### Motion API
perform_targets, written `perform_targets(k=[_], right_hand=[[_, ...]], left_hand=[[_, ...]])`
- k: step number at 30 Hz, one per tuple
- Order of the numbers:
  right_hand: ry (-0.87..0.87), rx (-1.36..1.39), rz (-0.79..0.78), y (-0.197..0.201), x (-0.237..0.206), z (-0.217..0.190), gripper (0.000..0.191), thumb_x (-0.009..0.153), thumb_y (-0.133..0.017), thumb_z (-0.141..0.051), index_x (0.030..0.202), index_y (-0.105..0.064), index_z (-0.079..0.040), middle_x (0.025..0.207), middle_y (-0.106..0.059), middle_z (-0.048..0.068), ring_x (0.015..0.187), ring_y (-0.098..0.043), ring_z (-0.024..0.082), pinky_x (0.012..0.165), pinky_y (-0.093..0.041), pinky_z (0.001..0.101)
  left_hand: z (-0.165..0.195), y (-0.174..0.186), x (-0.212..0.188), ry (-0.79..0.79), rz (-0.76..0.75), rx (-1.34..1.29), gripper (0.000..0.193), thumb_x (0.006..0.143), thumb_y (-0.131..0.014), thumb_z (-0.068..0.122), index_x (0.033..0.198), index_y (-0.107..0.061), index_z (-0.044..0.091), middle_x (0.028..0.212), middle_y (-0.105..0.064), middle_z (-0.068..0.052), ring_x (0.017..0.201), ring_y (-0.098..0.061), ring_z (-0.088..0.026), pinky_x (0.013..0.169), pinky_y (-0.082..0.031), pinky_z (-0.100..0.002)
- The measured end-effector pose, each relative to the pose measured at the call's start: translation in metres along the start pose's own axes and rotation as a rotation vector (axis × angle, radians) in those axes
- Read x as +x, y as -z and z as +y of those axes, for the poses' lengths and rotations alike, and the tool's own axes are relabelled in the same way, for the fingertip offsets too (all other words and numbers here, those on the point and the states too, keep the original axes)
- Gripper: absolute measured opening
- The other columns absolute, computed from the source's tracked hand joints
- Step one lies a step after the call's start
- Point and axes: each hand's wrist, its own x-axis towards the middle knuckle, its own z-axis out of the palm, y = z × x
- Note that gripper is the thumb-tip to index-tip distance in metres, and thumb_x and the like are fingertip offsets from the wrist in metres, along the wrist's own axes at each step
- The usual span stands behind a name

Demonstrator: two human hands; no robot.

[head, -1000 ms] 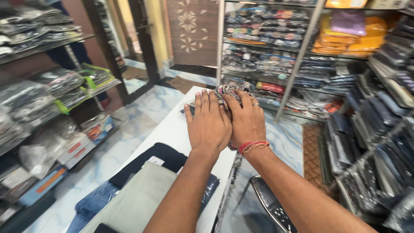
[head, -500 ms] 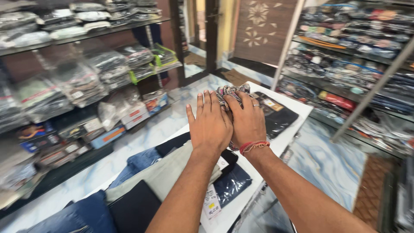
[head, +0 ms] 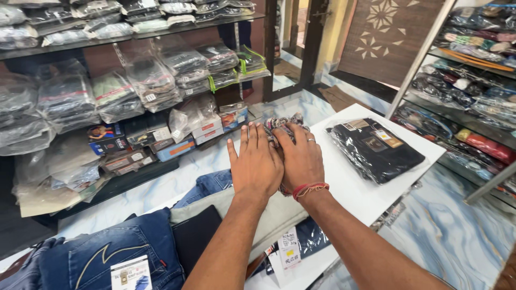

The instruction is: The person wipes a glass shelf with a cloth, moving across the surface to clean it. The person then picks up a pair of jeans, folds them, and places them into a plastic bag.

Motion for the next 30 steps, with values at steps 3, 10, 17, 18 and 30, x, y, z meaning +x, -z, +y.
perform_targets(k=[3, 10, 17, 18, 30], right_hand=[[0.008, 0.014, -0.011, -0.014, 0.002, -0.013, 0.036, 0.094, -0.065, -0.027, 0.128, -0.066, -0.016, 0.139, -0.057, 0.017, 0.124, -0.054, 0.041, 0.095, -0.047, 0.051], [0.006, 0.026, -0.062, -0.052, -0.002, -0.043, 0.037, 0.093, -0.065, -0.026, 0.128, -0.066, -0.016, 0.139, -0.057, 0.016, 0.124, -0.054, 0.041, 0.096, -0.047, 0.051], [0.02, 0.058, -0.096, -0.085, -0.015, -0.06, 0.037, 0.093, -0.065, -0.025, 0.129, -0.065, -0.015, 0.139, -0.057, 0.016, 0.124, -0.054, 0.041, 0.097, -0.047, 0.0508], [0.026, 0.061, -0.102, -0.088, -0.017, -0.061, 0.037, 0.093, -0.065, -0.025, 0.128, -0.065, -0.015, 0.138, -0.057, 0.016, 0.124, -0.055, 0.041, 0.097, -0.047, 0.051], [0.082, 0.12, -0.198, -0.126, -0.057, -0.062, 0.037, 0.091, -0.064, -0.027, 0.126, -0.066, -0.014, 0.144, -0.053, 0.019, 0.133, -0.05, 0.041, 0.106, -0.042, 0.0524]], left_hand=[[-0.018, 0.004, 0.0, 0.023, -0.009, -0.004, 0.059, 0.099, -0.039, 0.028, 0.152, -0.038, 0.002, 0.161, -0.036, -0.016, 0.152, -0.025, -0.03, 0.121, -0.011, -0.058], [-0.065, 0.008, -0.005, 0.076, -0.075, -0.01, 0.059, 0.099, -0.038, 0.028, 0.152, -0.038, 0.003, 0.162, -0.034, -0.015, 0.153, -0.023, -0.03, 0.122, -0.01, -0.058], [-0.099, 0.002, -0.02, 0.129, -0.102, 0.018, 0.059, 0.098, -0.039, 0.028, 0.152, -0.038, 0.003, 0.161, -0.035, -0.016, 0.152, -0.025, -0.031, 0.121, -0.011, -0.058], [-0.102, 0.0, -0.022, 0.137, -0.105, 0.024, 0.059, 0.099, -0.038, 0.028, 0.152, -0.038, 0.003, 0.161, -0.035, -0.016, 0.152, -0.025, -0.031, 0.122, -0.011, -0.058], [-0.123, -0.015, -0.066, 0.271, -0.169, 0.099, 0.06, 0.099, -0.037, 0.029, 0.153, -0.036, 0.003, 0.162, -0.033, -0.014, 0.153, -0.021, -0.03, 0.121, -0.009, -0.059]])
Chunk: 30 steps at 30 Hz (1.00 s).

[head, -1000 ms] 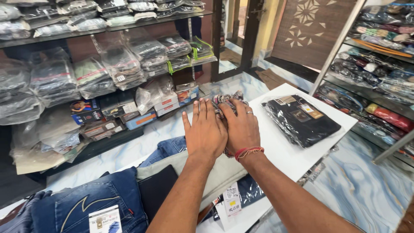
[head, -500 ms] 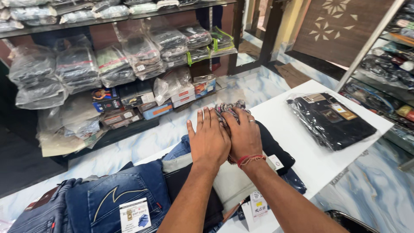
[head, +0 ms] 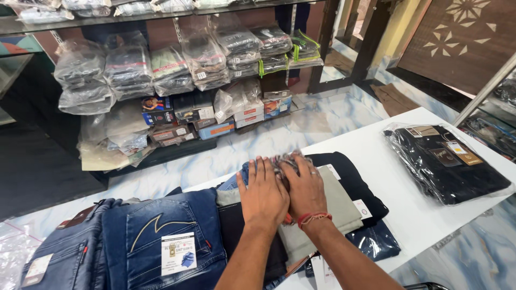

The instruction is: The person wipes a glass shelf with a cloth, moving across the surface to clean it. The person then picks up a pair of jeans, folds them, and places them into a plastic bag.

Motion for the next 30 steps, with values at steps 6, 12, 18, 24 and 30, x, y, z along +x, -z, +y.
perform_targets(k=[6, 12, 18, 24, 30], right_hand=[[-0.069, -0.015, -0.189, -0.008, -0.019, -0.023, 0.034, 0.095, -0.058, -0.028, 0.126, -0.066, -0.016, 0.144, -0.054, 0.014, 0.133, -0.049, 0.036, 0.11, -0.035, 0.0538], [-0.113, 0.051, -0.303, -0.007, -0.022, -0.08, 0.031, 0.096, -0.056, -0.03, 0.122, -0.066, -0.017, 0.134, -0.06, 0.009, 0.12, -0.058, 0.035, 0.101, -0.044, 0.0501], [-0.084, 0.131, -0.403, -0.027, -0.026, -0.146, 0.032, 0.098, -0.056, -0.031, 0.127, -0.063, -0.019, 0.129, -0.061, 0.01, 0.117, -0.06, 0.034, 0.095, -0.048, 0.0489], [-0.141, 0.2, -0.506, -0.052, -0.04, -0.194, 0.05, 0.093, -0.061, -0.034, 0.14, -0.053, -0.018, 0.141, -0.052, 0.013, 0.126, -0.054, 0.037, 0.101, -0.049, 0.047], [-0.177, 0.167, -0.677, -0.061, -0.052, -0.238, 0.056, 0.096, -0.056, -0.047, 0.149, -0.045, -0.033, 0.158, -0.036, 0.01, 0.145, -0.035, 0.035, 0.117, -0.032, 0.0537]], left_hand=[[-0.018, 0.0, -0.022, 0.075, -0.113, -0.013, 0.058, 0.101, -0.033, 0.03, 0.153, -0.035, 0.005, 0.163, -0.03, -0.012, 0.154, -0.017, -0.028, 0.123, -0.005, -0.057], [-0.062, 0.022, -0.043, 0.146, -0.118, 0.015, 0.059, 0.101, -0.034, 0.031, 0.154, -0.034, 0.004, 0.163, -0.03, -0.011, 0.154, -0.017, -0.028, 0.123, -0.006, -0.058], [-0.121, 0.052, -0.066, 0.22, -0.052, 0.048, 0.06, 0.099, -0.037, 0.031, 0.153, -0.035, 0.004, 0.163, -0.032, -0.012, 0.153, -0.019, -0.028, 0.121, -0.007, -0.06], [-0.163, 0.084, -0.094, 0.316, -0.052, 0.196, 0.065, 0.094, -0.045, 0.03, 0.152, -0.035, 0.004, 0.163, -0.03, -0.011, 0.154, -0.017, -0.027, 0.122, -0.007, -0.062], [-0.195, 0.113, -0.12, 0.462, -0.059, 0.336, 0.069, 0.093, -0.05, 0.037, 0.153, -0.033, 0.007, 0.166, -0.018, -0.012, 0.155, -0.012, -0.032, 0.117, -0.009, -0.068]])
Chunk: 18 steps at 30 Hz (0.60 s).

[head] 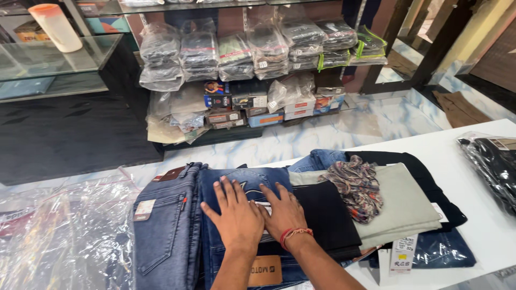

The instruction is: The person wipes a glass shelf with a cloth, moving across the surface to clean it. The person then picks up a pair of jeans, folds them, and places them into a plastic bag.

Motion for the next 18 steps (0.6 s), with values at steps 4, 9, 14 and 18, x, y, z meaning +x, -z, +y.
perform_targets(k=[4, 9, 14, 18], right_hand=[[0.002, 0.006, -0.068, -0.013, -0.006, -0.024, 0.052, 0.101, -0.044, -0.047, 0.153, -0.039, -0.043, 0.166, -0.026, 0.008, 0.153, -0.021, 0.033, 0.123, -0.016, 0.0598], [-0.045, -0.035, -0.113, -0.018, -0.004, -0.035, 0.054, 0.102, -0.041, -0.044, 0.155, -0.034, -0.044, 0.167, -0.025, 0.004, 0.155, -0.019, 0.032, 0.124, -0.016, 0.0589], [-0.048, -0.025, -0.106, -0.022, 0.0, -0.039, 0.055, 0.101, -0.041, -0.038, 0.155, -0.036, -0.044, 0.167, -0.026, 0.004, 0.154, -0.021, 0.034, 0.125, -0.018, 0.0547], [-0.054, -0.021, -0.131, -0.028, 0.002, -0.039, 0.057, 0.1, -0.04, -0.036, 0.156, -0.032, -0.045, 0.168, -0.022, 0.004, 0.155, -0.019, 0.035, 0.125, -0.017, 0.0554]], left_hand=[[-0.025, 0.003, -0.005, 0.118, 0.037, -0.07, 0.075, 0.094, -0.054, 0.049, 0.159, -0.032, 0.018, 0.169, -0.013, -0.019, 0.149, -0.017, -0.042, 0.113, -0.022, -0.067], [-0.039, 0.006, -0.003, 0.158, 0.025, -0.228, 0.085, 0.089, -0.066, 0.051, 0.156, -0.028, 0.016, 0.159, -0.023, -0.029, 0.14, -0.037, -0.042, 0.1, -0.048, -0.051], [-0.041, 0.006, 0.002, 0.255, 0.02, -0.306, 0.11, 0.079, -0.077, 0.056, 0.157, -0.021, 0.001, 0.139, -0.044, -0.022, 0.128, -0.05, -0.036, 0.092, -0.055, -0.049], [-0.045, 0.0, 0.002, 0.388, -0.006, -0.289, 0.106, 0.071, -0.082, 0.067, 0.135, -0.039, -0.006, 0.125, -0.053, -0.017, 0.121, -0.055, -0.033, 0.091, -0.056, -0.048]])
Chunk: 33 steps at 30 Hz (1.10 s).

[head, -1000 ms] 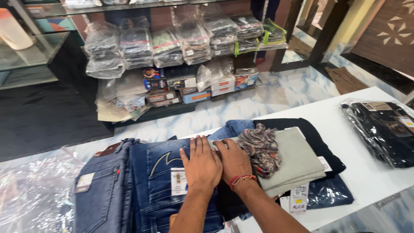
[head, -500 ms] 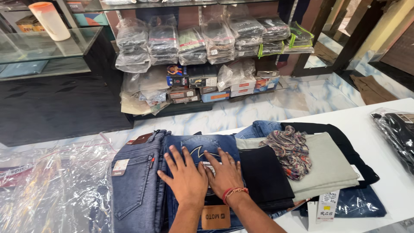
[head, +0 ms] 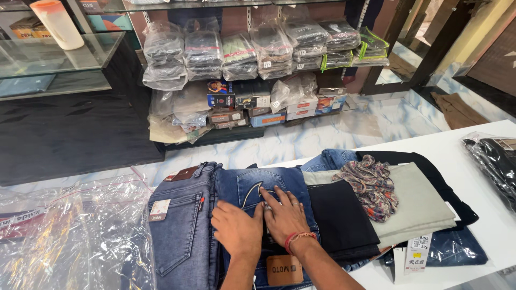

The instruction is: The person wipes a glass shelf with a cloth, moving across the surface to clean it. The person then picks up a pair of jeans, folds them, and places them into a plastic bag.

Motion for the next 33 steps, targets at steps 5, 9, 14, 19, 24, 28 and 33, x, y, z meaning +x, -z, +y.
perform_targets(k=[5, 9, 14, 19, 24, 28, 33], right_hand=[[0.036, -0.06, -0.03, -0.001, 0.005, 0.004, 0.06, 0.101, -0.04, -0.036, 0.159, -0.027, -0.044, 0.169, -0.02, 0.007, 0.155, -0.019, 0.037, 0.125, -0.019, 0.0556], [0.041, -0.109, -0.071, 0.003, 0.005, 0.005, 0.061, 0.101, -0.039, -0.036, 0.16, -0.024, -0.045, 0.169, -0.018, 0.007, 0.155, -0.018, 0.038, 0.124, -0.02, 0.056], [0.048, -0.147, -0.078, 0.005, 0.004, 0.004, 0.061, 0.102, -0.038, -0.038, 0.16, -0.022, -0.046, 0.17, -0.017, 0.005, 0.154, -0.019, 0.039, 0.125, -0.02, 0.0559], [0.036, -0.151, -0.09, 0.002, 0.006, 0.007, 0.058, 0.103, -0.036, -0.041, 0.16, -0.022, -0.047, 0.171, -0.016, 0.004, 0.154, -0.019, 0.038, 0.125, -0.019, 0.0572], [0.037, -0.137, -0.084, -0.003, 0.011, 0.01, 0.059, 0.103, -0.037, -0.043, 0.159, -0.021, -0.048, 0.17, -0.016, 0.004, 0.155, -0.019, 0.037, 0.125, -0.019, 0.0565], [0.048, -0.125, -0.03, -0.01, 0.011, 0.015, 0.059, 0.103, -0.039, -0.041, 0.16, -0.022, -0.044, 0.169, -0.018, 0.005, 0.154, -0.019, 0.036, 0.124, -0.019, 0.0544], [-0.013, 0.074, 0.35, -0.02, -0.001, 0.028, 0.089, 0.083, -0.067, -0.058, 0.156, -0.033, -0.019, 0.16, -0.031, 0.018, 0.147, -0.031, 0.037, 0.118, -0.03, 0.0466]], left_hand=[[-0.006, -0.005, 0.007, 0.013, -0.033, -0.01, 0.091, 0.067, -0.083, 0.071, 0.114, -0.049, 0.001, 0.12, -0.057, -0.014, 0.119, -0.057, -0.032, 0.09, -0.057, -0.049], [-0.009, -0.005, 0.007, -0.003, -0.045, -0.036, 0.089, 0.067, -0.084, 0.07, 0.113, -0.049, 0.001, 0.119, -0.055, -0.014, 0.119, -0.056, -0.033, 0.088, -0.057, -0.05], [-0.006, -0.006, 0.0, -0.015, -0.02, 0.0, 0.084, 0.071, -0.082, 0.068, 0.11, -0.05, 0.002, 0.119, -0.054, -0.015, 0.118, -0.055, -0.034, 0.09, -0.055, -0.051], [-0.002, -0.004, -0.007, -0.017, -0.018, -0.003, 0.077, 0.076, -0.08, 0.064, 0.109, -0.05, 0.001, 0.119, -0.052, -0.016, 0.118, -0.053, -0.034, 0.092, -0.053, -0.051], [-0.003, -0.003, -0.011, -0.031, 0.027, 0.004, 0.071, 0.075, -0.081, 0.06, 0.106, -0.051, 0.004, 0.117, -0.053, -0.013, 0.117, -0.053, -0.032, 0.09, -0.052, -0.05], [-0.007, -0.007, -0.022, -0.248, 0.195, 0.067, 0.053, 0.082, -0.078, 0.05, 0.103, -0.053, 0.009, 0.118, -0.055, -0.01, 0.113, -0.053, -0.03, 0.088, -0.05, -0.05], [-0.009, 0.009, -0.016, -0.296, 0.206, -0.177, 0.05, 0.077, -0.082, 0.037, 0.101, -0.053, 0.006, 0.108, -0.065, -0.016, 0.099, -0.064, -0.037, 0.08, -0.052, -0.05]])
